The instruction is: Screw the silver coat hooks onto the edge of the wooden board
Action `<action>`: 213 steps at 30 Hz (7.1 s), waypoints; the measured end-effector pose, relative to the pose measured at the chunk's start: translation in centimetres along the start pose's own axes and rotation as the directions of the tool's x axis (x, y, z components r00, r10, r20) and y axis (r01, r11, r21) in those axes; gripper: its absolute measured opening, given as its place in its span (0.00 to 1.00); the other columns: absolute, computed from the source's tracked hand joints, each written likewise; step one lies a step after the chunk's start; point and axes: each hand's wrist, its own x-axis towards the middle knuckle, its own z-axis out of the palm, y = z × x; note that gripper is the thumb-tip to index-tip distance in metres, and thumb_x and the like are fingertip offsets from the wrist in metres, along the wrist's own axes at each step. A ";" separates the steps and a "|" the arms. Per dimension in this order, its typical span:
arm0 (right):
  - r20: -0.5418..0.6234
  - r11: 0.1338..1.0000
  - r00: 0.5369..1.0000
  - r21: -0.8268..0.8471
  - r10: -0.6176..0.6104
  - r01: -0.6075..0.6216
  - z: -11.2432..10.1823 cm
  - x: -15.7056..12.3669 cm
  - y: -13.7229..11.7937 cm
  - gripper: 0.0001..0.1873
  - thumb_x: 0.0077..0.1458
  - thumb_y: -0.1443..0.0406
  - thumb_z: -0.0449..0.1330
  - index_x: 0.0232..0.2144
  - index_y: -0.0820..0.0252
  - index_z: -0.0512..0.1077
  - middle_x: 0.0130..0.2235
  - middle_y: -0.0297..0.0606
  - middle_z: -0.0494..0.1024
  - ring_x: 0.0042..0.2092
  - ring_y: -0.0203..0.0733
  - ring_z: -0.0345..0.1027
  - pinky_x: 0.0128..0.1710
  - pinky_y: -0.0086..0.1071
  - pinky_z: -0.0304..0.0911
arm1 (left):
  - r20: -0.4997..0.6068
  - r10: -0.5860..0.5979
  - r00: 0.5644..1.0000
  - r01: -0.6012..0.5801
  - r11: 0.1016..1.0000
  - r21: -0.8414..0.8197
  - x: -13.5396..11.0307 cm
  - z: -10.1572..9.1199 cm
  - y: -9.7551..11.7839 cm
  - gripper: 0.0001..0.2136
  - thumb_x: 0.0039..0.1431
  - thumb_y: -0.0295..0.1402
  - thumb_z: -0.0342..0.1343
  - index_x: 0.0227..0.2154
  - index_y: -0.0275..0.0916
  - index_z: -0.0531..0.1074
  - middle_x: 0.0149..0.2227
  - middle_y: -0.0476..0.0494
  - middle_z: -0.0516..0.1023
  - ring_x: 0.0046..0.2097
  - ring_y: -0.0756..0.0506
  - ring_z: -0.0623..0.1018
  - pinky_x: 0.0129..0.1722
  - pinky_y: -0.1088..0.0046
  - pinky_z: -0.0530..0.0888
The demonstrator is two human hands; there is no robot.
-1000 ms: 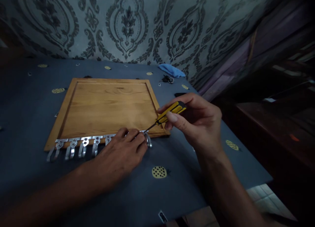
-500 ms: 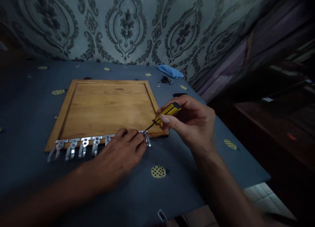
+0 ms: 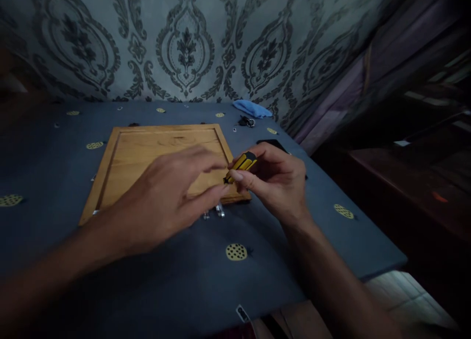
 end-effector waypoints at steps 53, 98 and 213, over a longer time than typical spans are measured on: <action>0.405 0.914 0.905 -0.402 0.130 0.049 -1.7 -3.9 4.9 0.38 0.52 0.55 0.73 0.60 0.56 0.65 0.51 0.48 0.80 0.55 0.58 0.74 0.57 0.58 0.67 | -0.141 0.083 0.987 -0.075 0.995 0.061 4.0 2.1 -0.8 0.06 0.65 0.25 0.59 0.41 0.41 0.76 0.40 0.46 0.80 0.39 0.46 0.80 0.40 0.68 0.76; 0.390 0.929 0.903 -0.370 0.180 -0.025 -1.7 -4.0 4.7 0.40 0.51 0.59 0.73 0.63 0.56 0.62 0.51 0.46 0.78 0.52 0.54 0.76 0.54 0.53 0.73 | 0.036 0.041 0.999 -0.041 0.999 0.015 3.8 0.9 -0.6 0.15 0.64 0.22 0.50 0.50 0.43 0.73 0.46 0.46 0.81 0.41 0.43 0.82 0.39 0.66 0.76; 0.395 0.913 0.905 -0.408 0.157 0.019 -1.7 -3.9 4.7 0.37 0.51 0.57 0.73 0.60 0.57 0.66 0.52 0.47 0.79 0.54 0.57 0.75 0.56 0.53 0.70 | -0.067 -0.261 0.963 0.057 0.439 -0.897 5.7 5.3 -0.6 0.14 0.67 0.43 0.58 0.29 0.42 0.69 0.18 0.58 0.57 0.20 0.52 0.58 0.20 0.73 0.57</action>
